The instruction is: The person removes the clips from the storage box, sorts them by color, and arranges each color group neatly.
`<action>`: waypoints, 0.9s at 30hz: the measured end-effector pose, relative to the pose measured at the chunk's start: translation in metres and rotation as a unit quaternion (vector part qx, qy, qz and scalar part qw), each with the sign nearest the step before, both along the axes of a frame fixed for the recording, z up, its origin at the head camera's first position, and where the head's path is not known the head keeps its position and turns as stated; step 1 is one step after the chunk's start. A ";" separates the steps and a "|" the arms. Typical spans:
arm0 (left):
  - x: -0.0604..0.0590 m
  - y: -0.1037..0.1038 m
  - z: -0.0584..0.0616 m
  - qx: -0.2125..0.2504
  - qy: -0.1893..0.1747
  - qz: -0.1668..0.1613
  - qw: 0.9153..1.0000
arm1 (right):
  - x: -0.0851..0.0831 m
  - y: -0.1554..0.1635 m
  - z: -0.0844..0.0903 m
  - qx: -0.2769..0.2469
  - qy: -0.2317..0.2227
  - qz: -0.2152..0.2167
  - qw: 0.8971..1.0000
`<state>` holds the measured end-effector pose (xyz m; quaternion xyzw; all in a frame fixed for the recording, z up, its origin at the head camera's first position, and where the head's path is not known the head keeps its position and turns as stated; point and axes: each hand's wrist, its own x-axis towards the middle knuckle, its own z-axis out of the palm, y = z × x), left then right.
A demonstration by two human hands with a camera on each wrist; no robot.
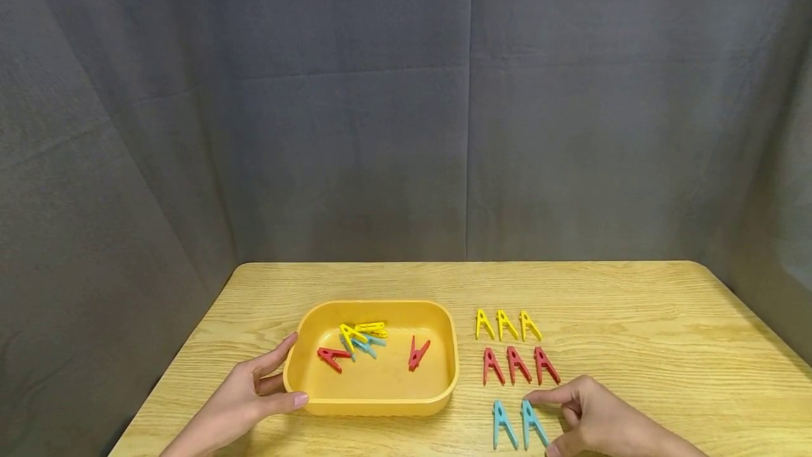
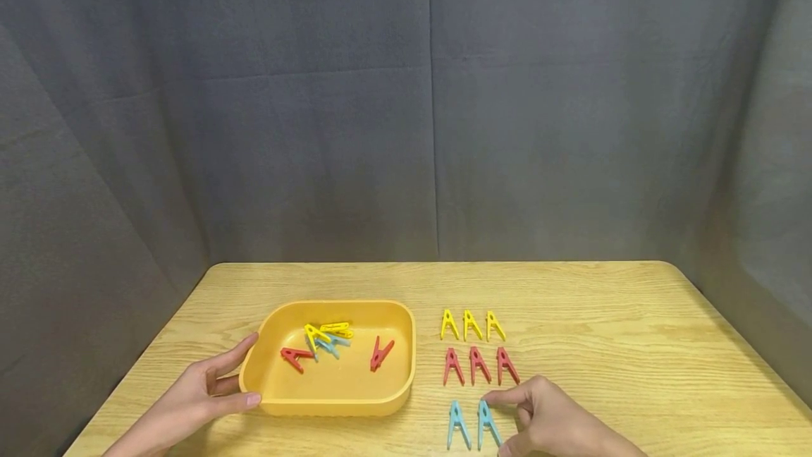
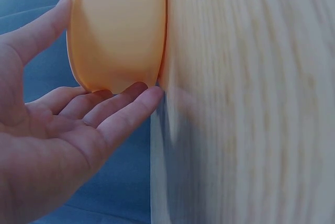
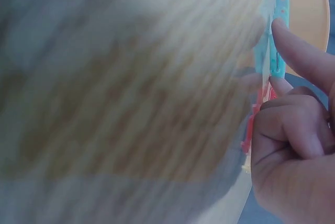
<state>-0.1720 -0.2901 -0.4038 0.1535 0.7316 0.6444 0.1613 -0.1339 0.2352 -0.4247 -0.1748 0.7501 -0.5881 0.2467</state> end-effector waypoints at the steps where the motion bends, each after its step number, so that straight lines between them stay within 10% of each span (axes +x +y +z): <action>1: 0.000 0.000 0.000 0.000 -0.003 0.001 1.000 | 0.000 0.000 0.000 -0.001 0.000 0.002 1.000; 27: 0.000 0.001 0.000 -0.014 -0.022 0.016 1.000 | 0.000 -0.001 0.002 -0.010 -0.018 0.006 1.000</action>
